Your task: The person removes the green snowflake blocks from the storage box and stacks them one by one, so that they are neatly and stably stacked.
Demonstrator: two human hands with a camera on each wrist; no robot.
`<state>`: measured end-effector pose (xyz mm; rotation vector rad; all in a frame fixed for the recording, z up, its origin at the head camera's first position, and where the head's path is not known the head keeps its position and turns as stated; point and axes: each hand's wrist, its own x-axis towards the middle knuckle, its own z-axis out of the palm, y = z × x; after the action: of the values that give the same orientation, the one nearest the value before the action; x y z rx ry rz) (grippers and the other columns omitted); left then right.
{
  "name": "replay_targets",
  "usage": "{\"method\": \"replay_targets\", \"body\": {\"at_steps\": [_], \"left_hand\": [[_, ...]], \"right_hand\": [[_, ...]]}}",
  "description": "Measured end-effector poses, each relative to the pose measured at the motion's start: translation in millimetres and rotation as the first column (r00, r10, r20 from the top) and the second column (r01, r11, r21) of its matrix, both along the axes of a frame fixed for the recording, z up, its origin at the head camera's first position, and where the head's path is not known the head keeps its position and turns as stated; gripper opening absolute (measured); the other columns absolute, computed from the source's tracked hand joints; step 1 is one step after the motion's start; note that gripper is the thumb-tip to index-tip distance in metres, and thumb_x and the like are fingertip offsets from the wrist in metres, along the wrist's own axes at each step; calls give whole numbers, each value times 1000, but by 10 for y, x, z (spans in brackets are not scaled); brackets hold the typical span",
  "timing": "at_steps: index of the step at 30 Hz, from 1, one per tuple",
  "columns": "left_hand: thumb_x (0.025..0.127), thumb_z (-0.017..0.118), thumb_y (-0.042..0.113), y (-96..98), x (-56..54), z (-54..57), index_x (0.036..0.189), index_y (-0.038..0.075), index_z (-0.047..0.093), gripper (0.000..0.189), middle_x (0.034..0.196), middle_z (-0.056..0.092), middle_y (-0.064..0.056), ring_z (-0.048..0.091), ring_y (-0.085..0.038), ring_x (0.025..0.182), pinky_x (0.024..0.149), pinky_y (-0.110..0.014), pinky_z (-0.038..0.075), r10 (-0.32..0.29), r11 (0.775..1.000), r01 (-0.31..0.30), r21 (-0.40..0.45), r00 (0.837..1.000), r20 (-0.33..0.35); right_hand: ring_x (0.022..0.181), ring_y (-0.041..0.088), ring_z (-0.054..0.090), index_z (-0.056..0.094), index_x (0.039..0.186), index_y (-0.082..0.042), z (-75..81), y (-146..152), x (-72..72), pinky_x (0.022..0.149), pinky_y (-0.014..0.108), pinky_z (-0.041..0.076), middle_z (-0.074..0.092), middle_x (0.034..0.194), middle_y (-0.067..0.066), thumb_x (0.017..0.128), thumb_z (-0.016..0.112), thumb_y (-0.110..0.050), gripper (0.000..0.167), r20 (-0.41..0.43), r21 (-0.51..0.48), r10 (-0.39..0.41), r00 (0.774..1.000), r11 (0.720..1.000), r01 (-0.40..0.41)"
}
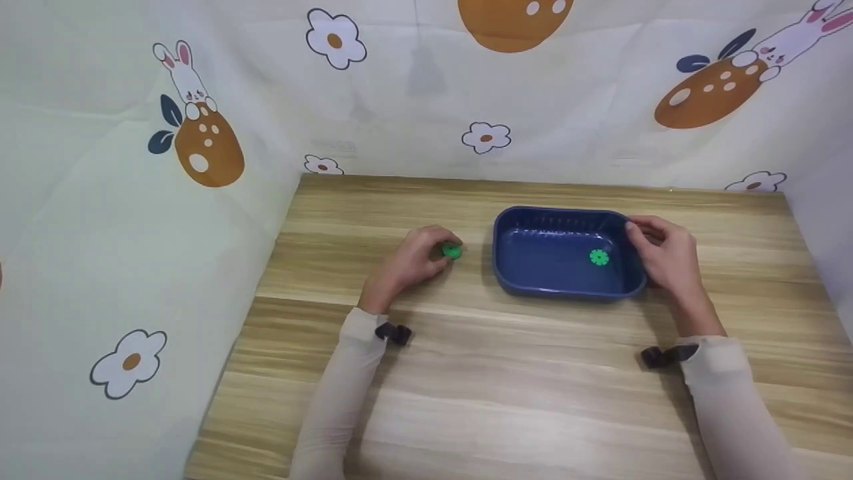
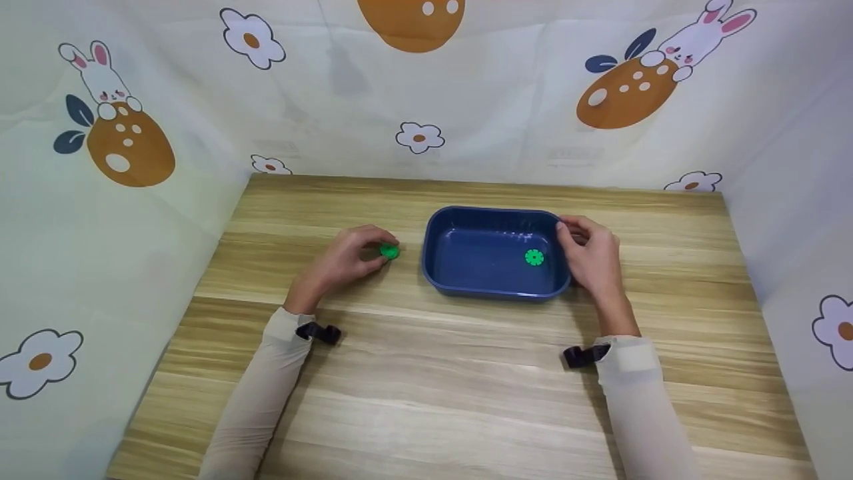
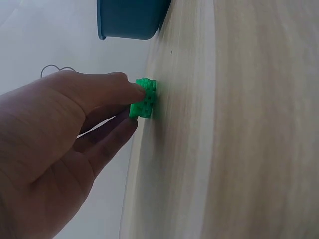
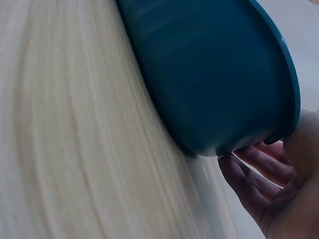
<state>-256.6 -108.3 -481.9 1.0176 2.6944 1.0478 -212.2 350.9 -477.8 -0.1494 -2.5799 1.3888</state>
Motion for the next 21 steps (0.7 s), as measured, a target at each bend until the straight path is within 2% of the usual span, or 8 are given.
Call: {"method": "replay_targets", "body": {"at_steps": [3,15,21], "left_hand": [[93,81,1,-2,1,-3,124,2,77,32,122,78,-13,72,-28,116,105,-41,59,-2,1000,2,-3,1000,-2],[94,81,1,1,3,-27,127,3,75,34,124,76,-13,71,-28,118,105,-42,59,-6,1000,6,-8,1000,-3],[94,83,8,32,6,-4,132,3,72,39,134,73,-14,67,-32,130,116,-44,53,-4,1000,4,-9,999,-32]], "right_hand": [[96,-16,66,78,128,-3,-6,3,-6,87,2,52,79,112,-1,106,70,-36,41,-1,-3,0,1000,1000,0],[95,-16,66,78,128,-3,1,-7,-1,87,2,52,79,112,1,105,71,-36,40,-3,-2,-1,1000,1000,1],[93,-15,66,78,127,-3,-10,-9,-5,85,2,52,79,109,-2,105,71,-34,39,-9,-9,-4,1000,1000,4]]}}
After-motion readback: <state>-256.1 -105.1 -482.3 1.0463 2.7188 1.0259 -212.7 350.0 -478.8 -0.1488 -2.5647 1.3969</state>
